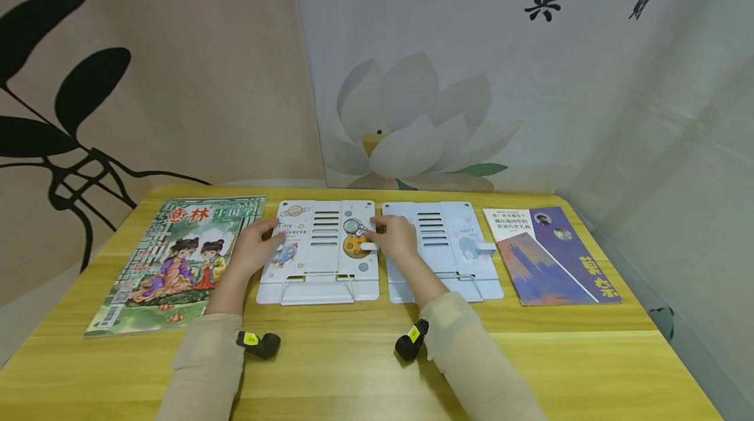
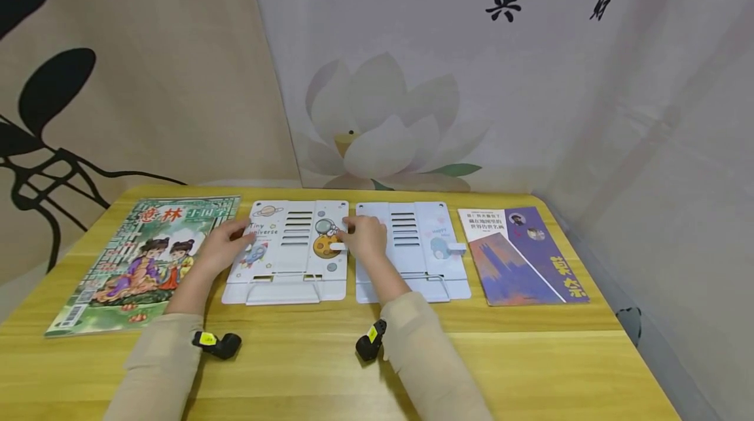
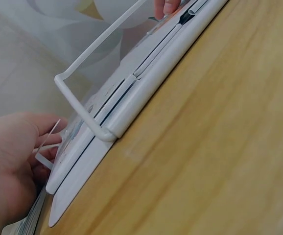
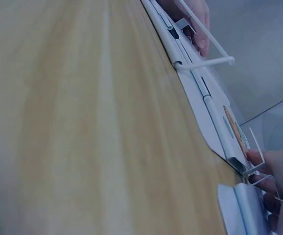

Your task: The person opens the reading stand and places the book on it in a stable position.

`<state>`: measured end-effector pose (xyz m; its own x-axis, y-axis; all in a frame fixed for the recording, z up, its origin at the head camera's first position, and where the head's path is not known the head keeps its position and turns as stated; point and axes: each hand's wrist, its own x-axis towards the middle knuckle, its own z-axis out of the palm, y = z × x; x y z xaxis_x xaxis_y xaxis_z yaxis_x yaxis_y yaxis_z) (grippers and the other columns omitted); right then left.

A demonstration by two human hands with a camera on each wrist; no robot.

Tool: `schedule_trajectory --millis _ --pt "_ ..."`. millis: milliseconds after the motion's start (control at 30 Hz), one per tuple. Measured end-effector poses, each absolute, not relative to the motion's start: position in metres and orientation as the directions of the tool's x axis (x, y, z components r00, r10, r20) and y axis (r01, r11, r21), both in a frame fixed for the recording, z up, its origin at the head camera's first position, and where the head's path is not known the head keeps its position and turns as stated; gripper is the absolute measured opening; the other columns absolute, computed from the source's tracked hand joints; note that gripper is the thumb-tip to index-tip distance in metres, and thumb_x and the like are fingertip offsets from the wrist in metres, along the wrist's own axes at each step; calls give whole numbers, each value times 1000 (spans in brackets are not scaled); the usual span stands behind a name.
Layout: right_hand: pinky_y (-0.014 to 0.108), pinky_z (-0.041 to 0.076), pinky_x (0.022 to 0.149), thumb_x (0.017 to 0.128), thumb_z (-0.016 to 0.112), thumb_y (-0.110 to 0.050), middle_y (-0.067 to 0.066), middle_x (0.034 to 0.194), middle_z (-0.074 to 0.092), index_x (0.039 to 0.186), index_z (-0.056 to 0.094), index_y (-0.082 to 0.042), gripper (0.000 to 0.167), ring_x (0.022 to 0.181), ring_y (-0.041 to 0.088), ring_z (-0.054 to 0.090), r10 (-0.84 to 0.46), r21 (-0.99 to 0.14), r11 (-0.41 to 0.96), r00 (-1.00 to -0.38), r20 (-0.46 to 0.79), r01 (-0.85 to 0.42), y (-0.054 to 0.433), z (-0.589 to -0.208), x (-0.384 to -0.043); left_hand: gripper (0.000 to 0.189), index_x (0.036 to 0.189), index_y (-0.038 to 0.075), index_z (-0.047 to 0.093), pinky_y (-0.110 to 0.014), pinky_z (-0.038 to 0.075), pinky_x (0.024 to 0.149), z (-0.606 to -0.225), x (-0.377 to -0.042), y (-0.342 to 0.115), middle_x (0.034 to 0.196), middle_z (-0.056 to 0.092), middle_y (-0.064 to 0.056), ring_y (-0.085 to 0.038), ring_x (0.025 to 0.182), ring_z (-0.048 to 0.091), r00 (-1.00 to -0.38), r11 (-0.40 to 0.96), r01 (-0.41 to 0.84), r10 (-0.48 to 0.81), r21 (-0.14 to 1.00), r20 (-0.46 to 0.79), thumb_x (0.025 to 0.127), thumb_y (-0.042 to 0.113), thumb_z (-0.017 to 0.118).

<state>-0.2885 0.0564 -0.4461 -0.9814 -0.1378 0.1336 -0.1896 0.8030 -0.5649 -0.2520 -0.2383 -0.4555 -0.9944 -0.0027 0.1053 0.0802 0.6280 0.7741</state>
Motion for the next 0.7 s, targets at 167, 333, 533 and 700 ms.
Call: schedule_trajectory --millis 167,333,533,700 --pt "46 34 98 82 76 -34 4 117 66 118 70 -16 40 114 27 55 -140 -588 785 -981 136 -194 57 -446 -288 53 139 -9 42 -55 28 105 -456 -253 -238 139 39 -31 -46 129 33 -994 624 80 -10 777 110 94 13 59" --pt "46 34 102 81 78 -30 7 120 65 119 69 -13 42 117 28 54 -140 -640 741 -979 148 -203 59 -445 -287 56 140 -7 40 -56 21 108 -455 -252 -238 144 31 -32 -47 134 25 -994 601 65 -33 796 106 92 10 62" --pt "42 42 97 79 80 -24 8 113 67 121 68 -11 46 113 30 56 -119 -684 699 -977 180 -211 60 -442 -285 57 142 -2 41 -49 37 97 -455 -251 -237 139 39 -26 -40 119 43 -988 567 76 -66 820 138 91 7 64" --pt "38 46 82 77 81 -19 3 104 67 123 66 -12 49 102 28 56 -102 -718 653 -967 233 -242 59 -437 -281 58 145 6 42 -40 42 82 -452 -251 -235 131 44 -19 -32 107 47 -978 556 91 -109 826 181 91 10 64"
